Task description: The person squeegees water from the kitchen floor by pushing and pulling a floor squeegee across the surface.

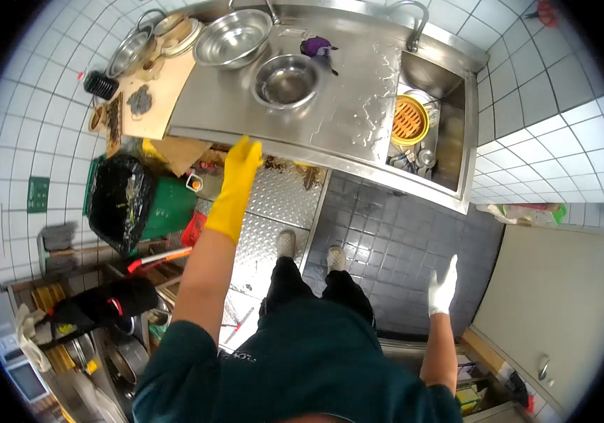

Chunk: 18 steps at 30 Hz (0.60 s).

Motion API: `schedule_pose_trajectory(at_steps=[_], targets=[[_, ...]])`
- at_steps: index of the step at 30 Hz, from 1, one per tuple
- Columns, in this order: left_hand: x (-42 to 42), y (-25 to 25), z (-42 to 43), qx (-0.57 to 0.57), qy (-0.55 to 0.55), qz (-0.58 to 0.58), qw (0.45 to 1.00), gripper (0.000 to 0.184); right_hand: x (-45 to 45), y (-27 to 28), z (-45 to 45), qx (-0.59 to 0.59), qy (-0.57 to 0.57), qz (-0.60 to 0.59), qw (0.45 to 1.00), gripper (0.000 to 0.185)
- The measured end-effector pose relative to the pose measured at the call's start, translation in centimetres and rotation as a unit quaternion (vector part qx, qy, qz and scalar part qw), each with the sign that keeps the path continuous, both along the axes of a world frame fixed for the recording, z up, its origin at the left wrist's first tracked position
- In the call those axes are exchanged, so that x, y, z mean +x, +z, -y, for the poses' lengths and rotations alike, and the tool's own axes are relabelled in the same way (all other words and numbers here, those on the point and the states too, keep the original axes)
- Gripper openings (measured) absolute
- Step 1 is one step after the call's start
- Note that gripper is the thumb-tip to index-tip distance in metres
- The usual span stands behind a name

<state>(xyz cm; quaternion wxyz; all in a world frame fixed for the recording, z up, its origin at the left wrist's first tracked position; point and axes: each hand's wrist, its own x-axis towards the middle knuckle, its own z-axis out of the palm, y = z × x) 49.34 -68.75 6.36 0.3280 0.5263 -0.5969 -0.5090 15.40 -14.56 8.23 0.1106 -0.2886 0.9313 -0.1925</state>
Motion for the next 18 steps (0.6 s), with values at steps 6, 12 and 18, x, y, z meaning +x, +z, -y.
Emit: schedule_pose_trajectory(at_steps=[6,12,18], targets=[[-9.8,3.5,12.9,0.261,0.052,-0.113,0.957,0.05,7.6,-1.6,-11.6,0.08,-0.204,0.01,0.976,0.076],[-9.7,0.5,17.7,0.335,0.012,-0.151,0.93,0.033,22.3,0.6,-15.9,0.181,-0.461,0.051,0.867,0.071],[0.4,9.4,26.9,-0.241,-0.233,0.191,0.922,0.045,35.5,-1.5,-19.3,0.248,-0.516,0.141,0.808,0.077]])
